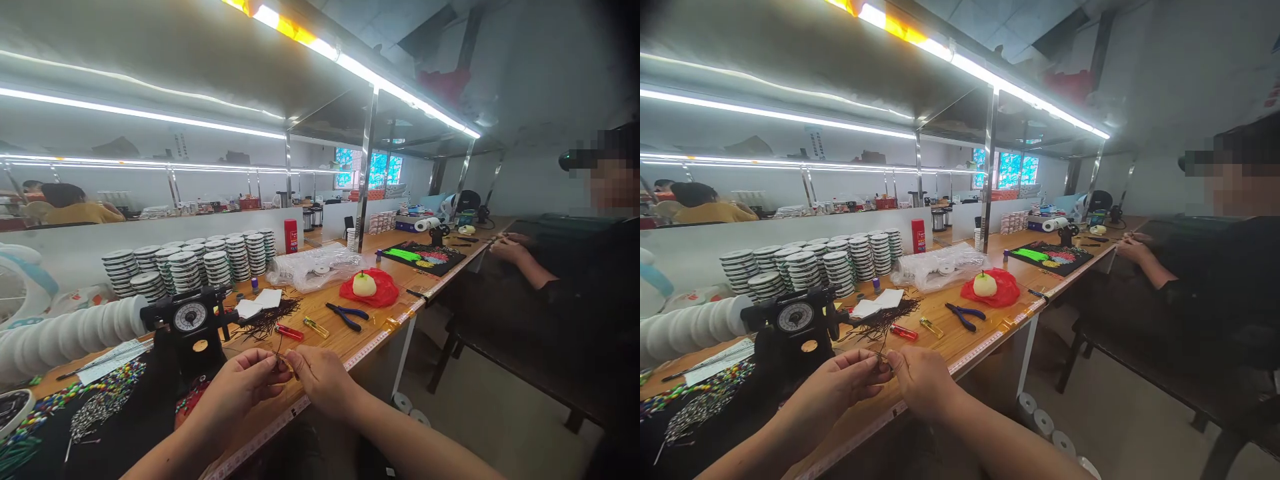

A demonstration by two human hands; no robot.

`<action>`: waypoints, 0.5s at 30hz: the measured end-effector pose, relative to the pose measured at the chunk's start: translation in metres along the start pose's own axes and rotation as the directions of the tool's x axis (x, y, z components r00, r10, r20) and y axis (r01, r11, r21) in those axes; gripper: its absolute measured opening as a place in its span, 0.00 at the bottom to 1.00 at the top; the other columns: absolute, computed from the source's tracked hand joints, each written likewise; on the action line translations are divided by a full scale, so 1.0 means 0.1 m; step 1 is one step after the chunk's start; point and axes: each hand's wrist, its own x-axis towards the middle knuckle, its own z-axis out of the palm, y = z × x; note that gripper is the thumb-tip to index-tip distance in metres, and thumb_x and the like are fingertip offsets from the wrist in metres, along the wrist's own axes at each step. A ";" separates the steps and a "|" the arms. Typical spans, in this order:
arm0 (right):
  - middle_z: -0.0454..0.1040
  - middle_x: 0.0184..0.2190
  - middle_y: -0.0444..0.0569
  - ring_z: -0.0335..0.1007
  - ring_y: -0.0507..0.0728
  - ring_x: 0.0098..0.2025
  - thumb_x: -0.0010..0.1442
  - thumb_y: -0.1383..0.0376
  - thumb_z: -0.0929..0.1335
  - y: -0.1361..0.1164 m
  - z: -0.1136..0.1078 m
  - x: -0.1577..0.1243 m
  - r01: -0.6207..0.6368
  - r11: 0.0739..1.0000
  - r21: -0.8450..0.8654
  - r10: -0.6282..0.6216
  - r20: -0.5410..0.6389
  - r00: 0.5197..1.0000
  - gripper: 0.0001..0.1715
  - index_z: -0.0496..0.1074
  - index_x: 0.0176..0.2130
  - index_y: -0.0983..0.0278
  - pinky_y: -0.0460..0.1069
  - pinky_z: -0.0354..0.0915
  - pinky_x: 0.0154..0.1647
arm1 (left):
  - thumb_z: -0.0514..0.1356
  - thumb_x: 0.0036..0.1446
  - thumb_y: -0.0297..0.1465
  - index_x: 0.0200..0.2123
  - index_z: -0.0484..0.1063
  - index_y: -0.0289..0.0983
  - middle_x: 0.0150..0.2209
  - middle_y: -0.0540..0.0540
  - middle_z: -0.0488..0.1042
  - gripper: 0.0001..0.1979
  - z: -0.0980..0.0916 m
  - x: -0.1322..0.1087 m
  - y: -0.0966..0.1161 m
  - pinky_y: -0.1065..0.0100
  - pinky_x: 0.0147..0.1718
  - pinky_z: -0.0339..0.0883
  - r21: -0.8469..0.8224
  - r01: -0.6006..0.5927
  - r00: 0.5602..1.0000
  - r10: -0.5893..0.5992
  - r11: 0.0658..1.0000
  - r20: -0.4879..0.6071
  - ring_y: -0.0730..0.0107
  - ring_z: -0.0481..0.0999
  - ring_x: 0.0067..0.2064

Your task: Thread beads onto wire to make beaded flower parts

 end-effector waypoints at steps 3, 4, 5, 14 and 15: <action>0.65 0.22 0.43 0.57 0.49 0.25 0.66 0.56 0.50 0.04 0.02 0.01 0.004 1.000 -0.006 -0.004 0.009 1.000 0.27 0.64 0.26 0.65 0.45 0.47 0.25 | 0.62 0.51 0.32 0.31 0.69 0.33 0.36 0.40 0.76 0.08 0.00 0.02 -0.01 0.71 0.35 0.68 -0.009 -0.007 1.000 0.007 1.000 0.012 0.65 0.75 0.40; 0.65 0.22 0.43 0.57 0.49 0.25 0.66 0.55 0.50 0.06 0.03 0.02 -0.002 1.000 -0.006 0.002 0.015 1.000 0.28 0.64 0.26 0.65 0.46 0.47 0.25 | 0.62 0.51 0.31 0.31 0.69 0.33 0.36 0.40 0.76 0.07 0.01 0.03 -0.01 0.71 0.35 0.68 -0.007 -0.006 1.000 0.007 1.000 0.015 0.65 0.75 0.40; 0.66 0.22 0.43 0.58 0.49 0.25 0.66 0.55 0.50 0.08 0.04 0.03 -0.008 1.000 -0.004 0.008 0.020 1.000 0.28 0.65 0.26 0.65 0.46 0.47 0.25 | 0.62 0.52 0.31 0.30 0.68 0.33 0.35 0.40 0.76 0.07 0.02 0.03 -0.01 0.72 0.35 0.67 -0.003 -0.006 1.000 0.006 1.000 0.021 0.65 0.75 0.40; 0.70 0.23 0.45 0.61 0.49 0.25 0.67 0.57 0.48 0.17 -0.03 0.13 -0.003 0.980 -0.201 0.007 0.017 1.000 0.31 0.68 0.27 0.65 0.46 0.49 0.25 | 0.62 0.51 0.29 0.28 0.67 0.33 0.32 0.40 0.76 0.06 -0.01 0.11 0.00 0.72 0.34 0.68 0.027 0.038 0.998 -0.036 0.999 -0.058 0.67 0.76 0.36; 0.71 0.25 0.46 0.63 0.50 0.26 0.67 0.57 0.46 0.19 -0.07 0.17 -0.032 0.963 -0.266 0.038 0.018 0.999 0.32 0.68 0.28 0.64 0.46 0.51 0.26 | 0.61 0.51 0.29 0.28 0.67 0.33 0.32 0.40 0.76 0.06 -0.01 0.10 0.00 0.72 0.33 0.68 0.025 0.045 0.996 -0.043 0.999 -0.072 0.66 0.76 0.36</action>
